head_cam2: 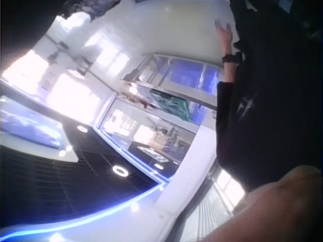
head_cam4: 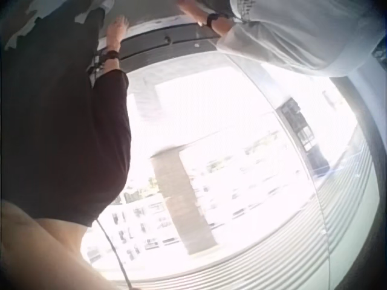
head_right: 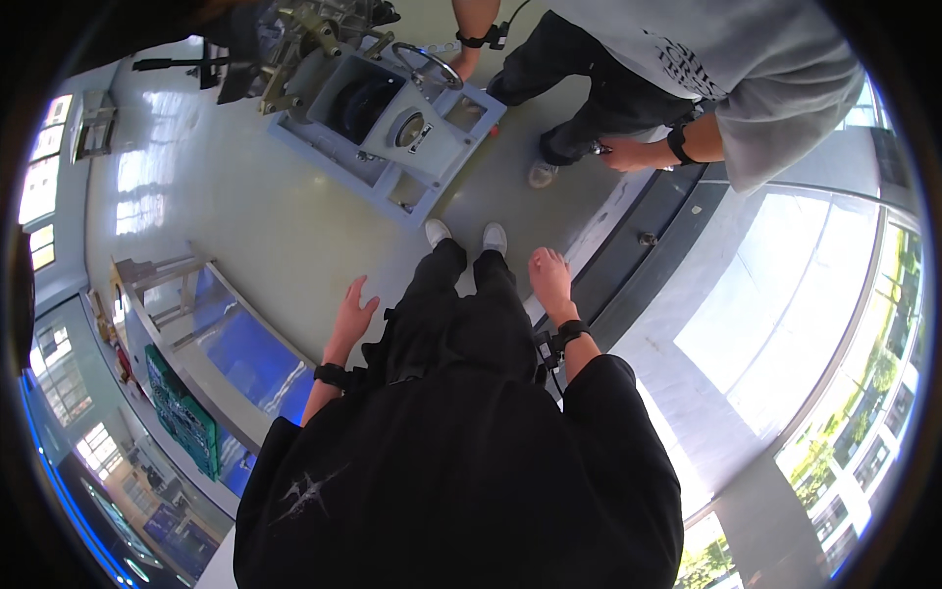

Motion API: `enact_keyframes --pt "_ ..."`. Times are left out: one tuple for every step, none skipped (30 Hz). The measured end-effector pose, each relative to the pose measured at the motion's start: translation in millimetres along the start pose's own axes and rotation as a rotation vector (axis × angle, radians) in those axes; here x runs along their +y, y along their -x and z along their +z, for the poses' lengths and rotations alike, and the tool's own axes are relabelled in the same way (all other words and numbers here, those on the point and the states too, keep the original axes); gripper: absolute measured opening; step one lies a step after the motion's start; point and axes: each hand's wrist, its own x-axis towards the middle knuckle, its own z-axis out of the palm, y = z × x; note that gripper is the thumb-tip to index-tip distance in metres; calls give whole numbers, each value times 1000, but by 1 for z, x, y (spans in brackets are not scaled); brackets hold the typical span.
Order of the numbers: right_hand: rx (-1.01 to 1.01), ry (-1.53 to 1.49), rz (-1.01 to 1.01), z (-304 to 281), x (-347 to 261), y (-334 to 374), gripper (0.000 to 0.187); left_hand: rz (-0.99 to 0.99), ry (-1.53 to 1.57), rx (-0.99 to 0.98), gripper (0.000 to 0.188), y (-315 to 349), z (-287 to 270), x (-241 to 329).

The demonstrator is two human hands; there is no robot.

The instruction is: The person picks up a socket wrench and a small metal component, then walks to an engine block mounted on a stand. Using the socket wrench and their hands, the person attaches the metal component and then retrieves several additional small sockets and parts from a tool kit to continue the assembly on the side of the engine.

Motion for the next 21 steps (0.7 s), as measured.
enact_keyframes --pt "-3 11 -31 -2 -14 -3 6 17 -49 73 32 9 2 -6" --pt "13 32 -99 -4 -27 -6 6 13 -73 73 32 17 -1 -14" --pt "27 46 -159 -5 -38 -9 6 -19 -83 59 33 23 -3 -22" --pt "33 95 -212 -6 -49 -10 6 -99 -37 -31 33 31 -7 -28" --pt "40 136 -259 -6 -59 -12 6 -201 24 -133 32 36 -11 -35" --pt "44 168 -295 -6 -68 -13 6 -321 74 -239 31 41 -15 -40" --pt "43 190 -312 -5 -77 -12 6 -343 107 -248 32 47 -19 -45" --pt "37 206 -318 -4 -85 -11 6 -385 130 -262 33 53 -23 -49" --pt "6 225 -302 -4 -92 -8 6 -452 155 -302 36 60 -25 -52" --pt "-20 214 -283 -2 -99 -4 10 -500 184 -316 41 65 -28 -58" --pt "-47 228 -270 0 -104 -2 12 -575 207 -354 46 73 -33 -66" --pt "-103 236 -230 4 -109 2 14 -655 219 -395 51 81 -39 -75" --pt "-157 242 -185 10 -113 9 17 -676 224 -404 55 91 -46 -86" --pt "-219 264 -96 19 -115 18 19 -700 223 -412 59 103 -52 -97" --pt "-279 293 -14 29 -114 24 21 -727 224 -416 63 113 -54 -108" --pt "-356 331 91 38 -109 31 24 -743 262 -395 64 124 -56 -121" --pt "-433 331 116 47 -99 39 23 -762 287 -377 65 139 -62 -136" --pt "-520 331 160 57 -89 42 22 -807 303 -368 65 152 -64 -150" --pt "-601 308 200 70 -79 44 21 -798 345 -329 65 163 -65 -163" --pt "-663 490 -161 77 -65 48 19 -823 383 -308 65 178 -65 -174" --pt "-757 676 -534 86 -54 48 19 -895 392 -273 65 198 -72 -188"
